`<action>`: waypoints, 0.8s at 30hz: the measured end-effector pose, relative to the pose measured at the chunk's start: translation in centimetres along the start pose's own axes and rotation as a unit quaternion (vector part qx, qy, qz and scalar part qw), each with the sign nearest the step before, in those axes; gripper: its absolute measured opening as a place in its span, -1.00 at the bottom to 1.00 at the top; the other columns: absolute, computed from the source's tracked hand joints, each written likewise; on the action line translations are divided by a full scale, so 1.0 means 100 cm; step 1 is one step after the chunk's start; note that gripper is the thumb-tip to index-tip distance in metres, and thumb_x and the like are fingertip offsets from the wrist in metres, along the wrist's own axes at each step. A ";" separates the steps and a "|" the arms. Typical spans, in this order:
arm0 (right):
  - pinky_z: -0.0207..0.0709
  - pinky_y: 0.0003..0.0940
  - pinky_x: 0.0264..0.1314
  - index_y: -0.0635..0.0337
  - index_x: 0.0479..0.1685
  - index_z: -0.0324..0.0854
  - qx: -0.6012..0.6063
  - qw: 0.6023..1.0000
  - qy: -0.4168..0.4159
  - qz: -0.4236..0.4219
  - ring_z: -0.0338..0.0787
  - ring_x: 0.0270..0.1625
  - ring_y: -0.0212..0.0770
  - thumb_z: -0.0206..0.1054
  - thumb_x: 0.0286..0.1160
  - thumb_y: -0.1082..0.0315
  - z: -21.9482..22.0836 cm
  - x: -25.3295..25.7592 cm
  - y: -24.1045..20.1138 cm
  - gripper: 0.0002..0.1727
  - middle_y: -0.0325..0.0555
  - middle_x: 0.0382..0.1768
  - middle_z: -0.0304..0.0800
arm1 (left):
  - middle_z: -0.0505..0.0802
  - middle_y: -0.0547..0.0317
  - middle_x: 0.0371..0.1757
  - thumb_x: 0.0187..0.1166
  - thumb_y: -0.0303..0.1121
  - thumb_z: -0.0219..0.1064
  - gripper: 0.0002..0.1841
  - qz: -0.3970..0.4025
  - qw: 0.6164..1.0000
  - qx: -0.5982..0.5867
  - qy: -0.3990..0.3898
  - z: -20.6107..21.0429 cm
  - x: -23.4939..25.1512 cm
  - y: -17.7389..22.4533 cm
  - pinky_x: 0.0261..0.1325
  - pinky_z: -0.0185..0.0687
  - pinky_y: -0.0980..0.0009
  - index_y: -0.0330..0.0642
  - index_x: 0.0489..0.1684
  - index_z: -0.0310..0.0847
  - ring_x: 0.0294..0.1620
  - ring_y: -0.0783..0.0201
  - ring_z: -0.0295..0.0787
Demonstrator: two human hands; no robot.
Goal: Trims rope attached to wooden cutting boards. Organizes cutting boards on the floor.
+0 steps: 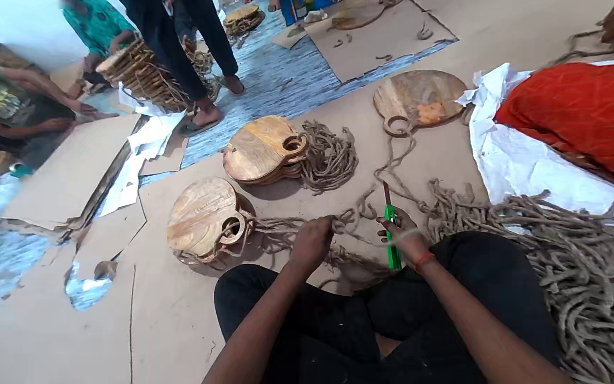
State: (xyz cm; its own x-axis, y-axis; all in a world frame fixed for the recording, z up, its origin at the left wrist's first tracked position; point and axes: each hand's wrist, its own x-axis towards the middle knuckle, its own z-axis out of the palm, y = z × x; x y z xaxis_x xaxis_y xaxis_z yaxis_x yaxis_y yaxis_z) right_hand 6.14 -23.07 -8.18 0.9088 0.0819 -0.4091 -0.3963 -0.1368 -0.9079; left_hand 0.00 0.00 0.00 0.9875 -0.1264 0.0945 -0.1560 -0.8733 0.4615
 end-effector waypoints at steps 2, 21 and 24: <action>0.75 0.00 -0.15 0.08 0.73 0.24 0.002 1.000 0.011 0.021 0.84 -0.18 0.04 0.21 0.81 0.29 -0.003 0.005 0.001 -0.45 0.19 0.10 0.74 | 0.84 -0.17 0.08 0.67 -0.46 0.29 -0.66 0.014 1.000 -0.008 0.024 0.002 0.009 -0.001 0.21 0.72 -0.11 -0.29 0.37 0.64 0.11 -0.14 0.83; 0.72 -0.10 -0.22 0.14 0.60 0.37 -0.059 0.996 0.017 0.065 0.81 -0.26 -0.04 0.28 0.76 0.24 0.000 0.017 0.009 -0.51 0.13 0.04 0.75 | 0.71 -0.27 0.44 0.60 -0.44 0.36 -0.54 -0.234 0.945 0.142 -0.178 -0.002 0.035 -0.068 0.53 0.38 -0.36 -0.29 0.50 0.55 0.55 -0.31 0.53; 0.73 -0.09 -0.22 0.14 0.60 0.37 -0.063 0.996 0.012 0.064 0.81 -0.27 -0.03 0.28 0.76 0.23 0.001 0.018 0.010 -0.51 0.13 0.03 0.74 | 0.79 -0.21 0.32 0.56 -0.43 0.40 -0.68 -0.275 0.896 0.246 -0.245 0.000 0.040 -0.111 0.67 0.10 -0.40 -0.31 0.24 0.72 0.52 -0.27 0.57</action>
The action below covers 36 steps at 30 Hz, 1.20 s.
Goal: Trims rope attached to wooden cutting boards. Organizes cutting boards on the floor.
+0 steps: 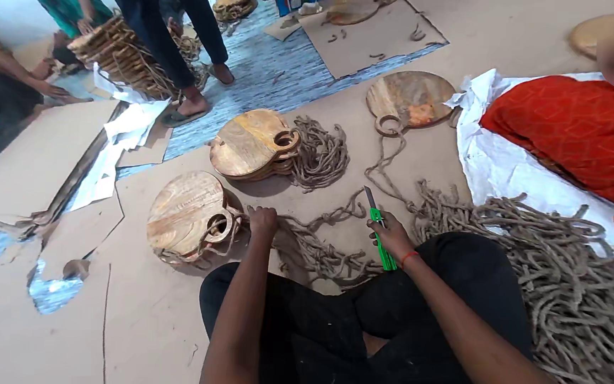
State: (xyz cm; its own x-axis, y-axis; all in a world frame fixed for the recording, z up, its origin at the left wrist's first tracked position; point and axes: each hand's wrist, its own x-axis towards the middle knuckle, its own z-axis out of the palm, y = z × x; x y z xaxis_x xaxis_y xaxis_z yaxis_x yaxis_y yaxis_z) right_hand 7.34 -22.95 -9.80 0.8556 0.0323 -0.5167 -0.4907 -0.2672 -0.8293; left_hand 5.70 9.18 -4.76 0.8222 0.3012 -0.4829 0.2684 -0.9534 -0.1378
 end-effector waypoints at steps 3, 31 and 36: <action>0.72 -0.07 -0.22 0.14 0.60 0.38 0.005 1.000 0.004 0.002 0.81 -0.26 -0.02 0.29 0.76 0.21 -0.001 -0.002 0.000 -0.50 0.14 0.05 0.75 | 0.84 -0.16 0.21 0.64 -0.42 0.29 -0.76 0.032 0.999 -0.011 0.004 -0.012 -0.004 0.012 0.57 0.35 -0.26 -0.26 0.15 0.74 0.32 -0.18 0.74; 0.34 -0.53 -0.66 0.14 -0.08 0.56 0.189 0.962 -0.199 -0.004 0.37 -0.69 -0.41 -0.20 0.91 -0.12 0.045 -0.065 -0.051 -0.43 -0.31 -0.57 0.44 | 0.85 0.09 -0.19 0.82 -0.11 0.10 -0.61 0.176 0.893 -0.414 -0.001 -0.044 -0.089 0.069 0.01 0.72 0.16 -0.21 0.04 0.76 -0.23 0.22 0.80; 0.27 -0.57 -0.71 0.09 -0.32 0.48 0.208 0.955 -0.211 0.002 0.31 -0.75 -0.44 -0.25 0.91 -0.13 0.044 -0.070 -0.042 -0.40 -0.34 -0.66 0.37 | 0.85 0.05 0.09 0.77 -0.23 0.12 -0.58 0.247 0.802 -0.541 -0.049 -0.017 -0.085 0.070 0.07 0.72 0.33 -0.28 0.47 0.53 -0.05 0.31 0.82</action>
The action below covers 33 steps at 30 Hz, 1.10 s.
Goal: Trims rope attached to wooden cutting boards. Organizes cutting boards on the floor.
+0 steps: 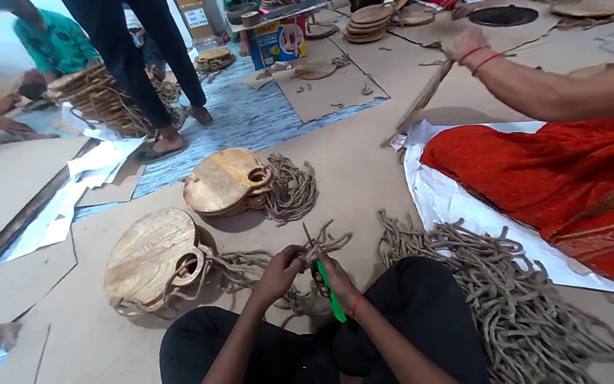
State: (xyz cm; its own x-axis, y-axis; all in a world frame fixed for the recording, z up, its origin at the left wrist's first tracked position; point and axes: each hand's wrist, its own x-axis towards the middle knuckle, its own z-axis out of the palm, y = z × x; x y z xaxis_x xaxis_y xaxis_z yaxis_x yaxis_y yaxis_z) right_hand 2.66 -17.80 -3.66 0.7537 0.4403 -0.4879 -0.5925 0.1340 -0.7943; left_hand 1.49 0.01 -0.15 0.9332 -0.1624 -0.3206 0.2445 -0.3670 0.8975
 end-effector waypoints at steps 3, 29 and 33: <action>0.25 -0.58 -0.71 0.06 -0.33 0.47 -0.008 0.999 -0.035 0.021 0.30 -0.74 -0.46 -0.27 0.90 -0.15 0.001 -0.006 0.001 -0.40 -0.37 -0.68 0.37 | 0.60 0.02 0.60 0.43 -0.07 0.49 -0.10 0.035 0.996 -0.066 -0.050 -0.002 0.004 -0.016 0.44 0.64 0.17 -0.19 0.80 0.17 0.49 0.18 0.62; 0.19 -0.65 -0.79 0.00 -0.44 0.37 0.147 0.981 -0.116 0.056 0.24 -0.82 -0.51 -0.45 0.83 -0.27 0.034 -0.021 0.021 -0.30 -0.40 -0.75 0.28 | 0.69 0.36 -0.55 0.77 -0.09 -0.16 -0.48 0.129 0.977 -0.026 0.169 0.022 0.005 -0.033 -0.27 0.61 0.35 -0.16 -0.42 0.68 -0.49 0.47 0.61; 0.14 -0.62 -0.79 0.09 -0.39 0.38 0.139 0.989 0.020 0.039 0.17 -0.82 -0.50 0.05 0.88 0.15 0.068 -0.043 0.030 -0.64 -0.38 -0.78 0.19 | 0.80 0.16 -0.54 0.70 -0.09 -0.17 -0.42 0.115 0.977 0.085 0.159 0.020 0.020 -0.043 -0.20 0.71 0.13 -0.24 -0.47 0.74 -0.45 0.27 0.76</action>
State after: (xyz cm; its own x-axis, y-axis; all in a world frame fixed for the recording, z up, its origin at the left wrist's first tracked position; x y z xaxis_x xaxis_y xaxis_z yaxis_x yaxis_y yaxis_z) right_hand -4.25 -13.28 -1.51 0.7096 0.4248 -0.5621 -0.7007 0.3423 -0.6260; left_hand 1.75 -0.61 -5.24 0.9995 0.0247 0.0176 -0.0028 -0.5049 0.8632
